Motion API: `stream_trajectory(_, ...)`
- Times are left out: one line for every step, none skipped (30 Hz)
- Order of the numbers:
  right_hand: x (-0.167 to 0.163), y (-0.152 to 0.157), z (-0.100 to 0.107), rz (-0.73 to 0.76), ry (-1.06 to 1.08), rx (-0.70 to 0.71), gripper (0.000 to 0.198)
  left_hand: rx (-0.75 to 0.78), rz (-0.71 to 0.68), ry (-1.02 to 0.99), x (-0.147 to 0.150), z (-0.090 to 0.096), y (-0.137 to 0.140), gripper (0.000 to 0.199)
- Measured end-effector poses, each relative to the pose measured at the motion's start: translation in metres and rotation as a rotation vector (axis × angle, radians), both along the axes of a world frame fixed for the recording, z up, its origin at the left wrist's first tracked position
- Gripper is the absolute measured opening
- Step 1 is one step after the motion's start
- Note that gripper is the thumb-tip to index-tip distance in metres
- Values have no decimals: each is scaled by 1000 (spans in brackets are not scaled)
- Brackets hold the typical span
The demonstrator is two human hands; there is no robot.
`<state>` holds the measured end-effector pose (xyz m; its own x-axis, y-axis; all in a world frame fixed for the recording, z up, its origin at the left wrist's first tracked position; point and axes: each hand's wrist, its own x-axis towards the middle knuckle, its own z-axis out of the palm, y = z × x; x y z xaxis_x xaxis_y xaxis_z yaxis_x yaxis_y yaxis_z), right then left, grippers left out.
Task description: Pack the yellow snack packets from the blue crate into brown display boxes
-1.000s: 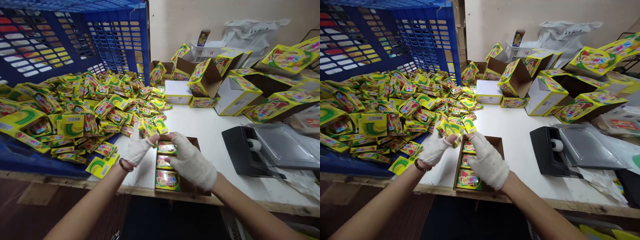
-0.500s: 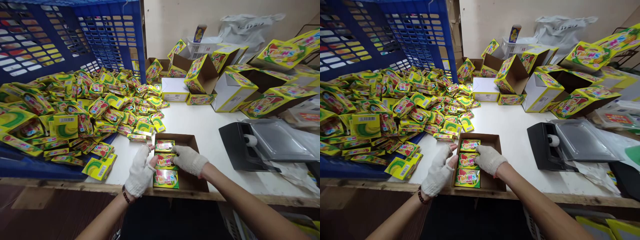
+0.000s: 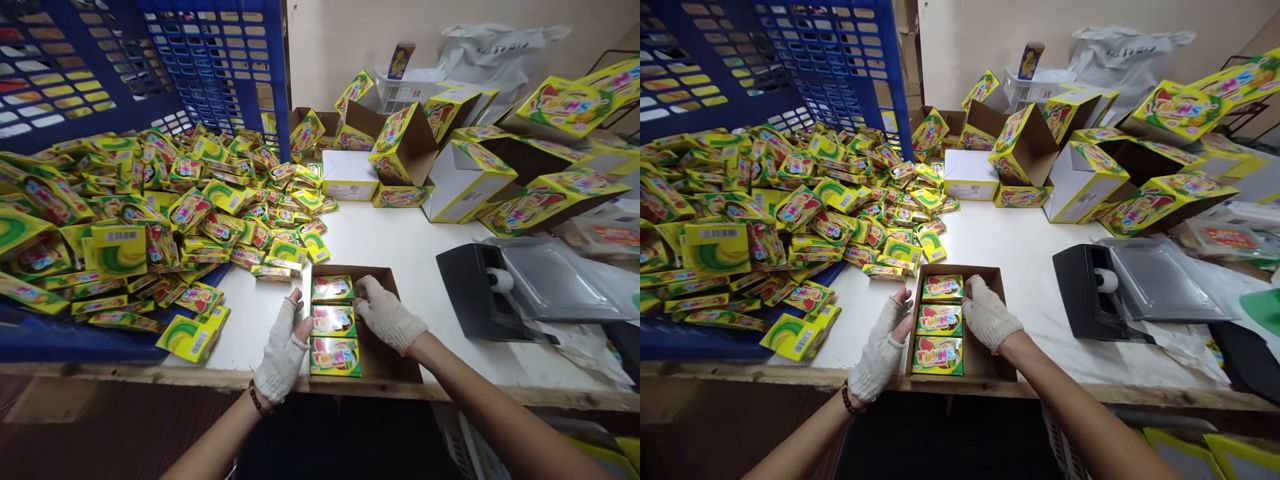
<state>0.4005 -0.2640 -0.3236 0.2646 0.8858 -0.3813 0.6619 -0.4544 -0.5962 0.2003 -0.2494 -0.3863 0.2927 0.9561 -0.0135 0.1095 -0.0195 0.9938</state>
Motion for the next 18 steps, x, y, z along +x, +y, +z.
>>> stream_trajectory(1, 3, 0, -4, -4, -16, 27, -2, -14, -3, 1, 0, 0, 64)
stream_trajectory(0, 7, -1, -1, -6, -38, 27, 1, -30, 7, 3, 0, 0, 64)
stream_trajectory(0, 10, -2, 14, 0, -57, 27, 10, -44, 31, 5, 0, -1, 63)
stream_trajectory(-1, 13, -2, 34, 13, -65, 25, 19, -53, 63, 7, 1, -2, 61)
stream_trajectory(-2, 16, -4, 43, 33, -62, 23, 29, -56, 96, 9, 1, -3, 59)
stream_trajectory(-3, 19, -5, 28, 69, -55, 22, 39, -54, 121, 11, 2, -5, 57)
stream_trajectory(-3, 22, -8, -23, 141, -51, 21, 44, -51, 135, 12, 2, -7, 56)
stream_trajectory(-3, 24, -11, -101, 238, -55, 22, 47, -52, 143, 12, 1, -8, 56)
stream_trajectory(-2, 27, -15, -190, 346, -68, 22, 51, -52, 149, 12, 0, -10, 57)
stream_trajectory(-1, 30, -19, -268, 450, -83, 23, 58, -56, 157, 11, -1, -11, 57)
stream_trajectory(-1, 33, -23, -322, 531, -95, 23, 68, -61, 173, 10, -1, -11, 58)
stream_trajectory(0, 35, -26, -349, 577, -100, 22, 81, -69, 196, 10, -2, -9, 58)
stream_trajectory(1, 37, -28, -355, 592, -95, 21, 101, -71, 227, 9, -1, -6, 59)
stream_trajectory(2, 39, -30, -350, 593, -83, 19, 134, -55, 262, 9, 2, 0, 59)
stream_trajectory(2, 41, -30, -351, 600, -71, 18, 183, -20, 301, 9, 6, 8, 59)
stream_trajectory(2, 41, -30, -353, 606, -57, 19, 250, 22, 341, 11, 12, 19, 59)
stream_trajectory(2, 42, -29, -356, 607, -43, 20, 325, 57, 386, 14, 20, 33, 57)
stream_trajectory(1, 42, -28, -359, 607, -30, 23, 405, 76, 438, 17, 28, 49, 54)
